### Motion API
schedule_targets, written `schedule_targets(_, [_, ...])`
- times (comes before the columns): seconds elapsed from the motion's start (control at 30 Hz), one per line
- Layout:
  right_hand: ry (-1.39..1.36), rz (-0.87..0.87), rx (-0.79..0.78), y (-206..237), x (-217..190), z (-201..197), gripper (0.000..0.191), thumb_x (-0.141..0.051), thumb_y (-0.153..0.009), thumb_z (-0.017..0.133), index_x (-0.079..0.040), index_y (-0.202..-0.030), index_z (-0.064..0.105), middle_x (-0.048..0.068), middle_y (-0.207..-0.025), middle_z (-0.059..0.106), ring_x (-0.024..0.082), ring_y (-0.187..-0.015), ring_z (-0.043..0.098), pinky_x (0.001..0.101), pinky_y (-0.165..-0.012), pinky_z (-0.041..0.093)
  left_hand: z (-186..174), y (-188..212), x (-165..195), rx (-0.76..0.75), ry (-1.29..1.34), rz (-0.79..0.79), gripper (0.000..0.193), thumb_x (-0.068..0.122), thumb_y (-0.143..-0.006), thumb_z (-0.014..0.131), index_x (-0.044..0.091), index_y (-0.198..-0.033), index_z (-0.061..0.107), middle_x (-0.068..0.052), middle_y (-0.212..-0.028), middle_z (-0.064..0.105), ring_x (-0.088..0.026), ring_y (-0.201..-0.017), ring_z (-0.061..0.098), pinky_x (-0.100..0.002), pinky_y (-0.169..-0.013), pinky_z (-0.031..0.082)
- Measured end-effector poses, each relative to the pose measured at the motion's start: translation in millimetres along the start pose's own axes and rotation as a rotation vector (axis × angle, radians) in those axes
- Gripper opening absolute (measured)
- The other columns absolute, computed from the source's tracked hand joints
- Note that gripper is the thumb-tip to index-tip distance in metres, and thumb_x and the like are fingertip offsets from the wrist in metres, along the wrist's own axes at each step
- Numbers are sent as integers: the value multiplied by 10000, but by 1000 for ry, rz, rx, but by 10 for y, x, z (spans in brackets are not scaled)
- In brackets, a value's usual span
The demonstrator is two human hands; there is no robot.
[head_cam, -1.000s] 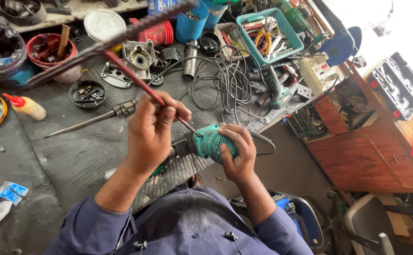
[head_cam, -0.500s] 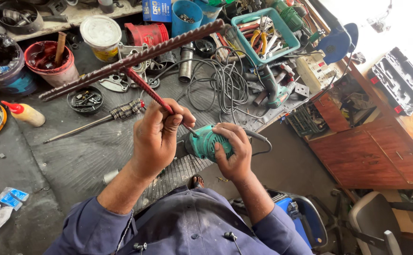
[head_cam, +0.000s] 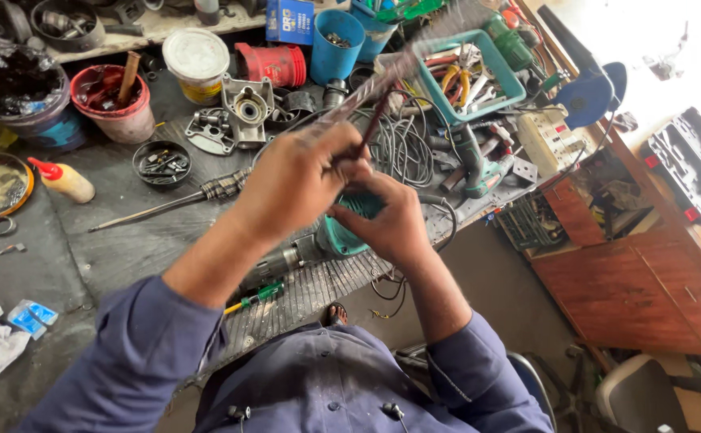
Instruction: The person uses a metal file to smooth the surface of a teal motor housing, then removes the housing to reveal the internal rotor and stator. They place the housing aside and use a screwdriver to pry open the stator assembly, separating it into two halves.
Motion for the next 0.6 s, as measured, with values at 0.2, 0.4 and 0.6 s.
schedule_targets(0.2, [-187, 188, 57, -152, 312, 48, 279, -76, -800, 804, -37, -1064, 726, 22, -925, 754, 89, -863, 693, 274, -817, 567, -3, -107, -104, 30, -122, -119, 426, 376, -862, 838, 48, -868, 567, -87, -791, 697, -273, -732, 730, -394, -641, 539])
schedule_targets(0.4, [-210, 102, -4, -170, 431, 74, 104, -14, -921, 693, -25, -1020, 720, 9, -941, 760, 61, -898, 680, 254, -823, 564, 49, -107, 43, 7, 414, -19, 459, 199, -955, 678, 36, -1328, 467, -104, -1193, 653, -218, -1095, 696, -323, -928, 569])
schedule_targets(0.6, [-336, 111, -197, -211, 475, 118, 141, -37, -1015, 653, 0, -1143, 699, 12, -983, 740, 37, -941, 627, 235, -856, 535, 155, -169, -46, -118, 332, -44, 314, -17, -1047, 525, 38, -1355, 560, -106, -1200, 748, -210, -1154, 745, -321, -947, 578])
Point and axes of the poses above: each hand's wrist, its own y-axis away from the middle knuckle, its own z-axis out of the palm, x = y × z, the point moved 7 cm from there along -y, towards the middle knuckle
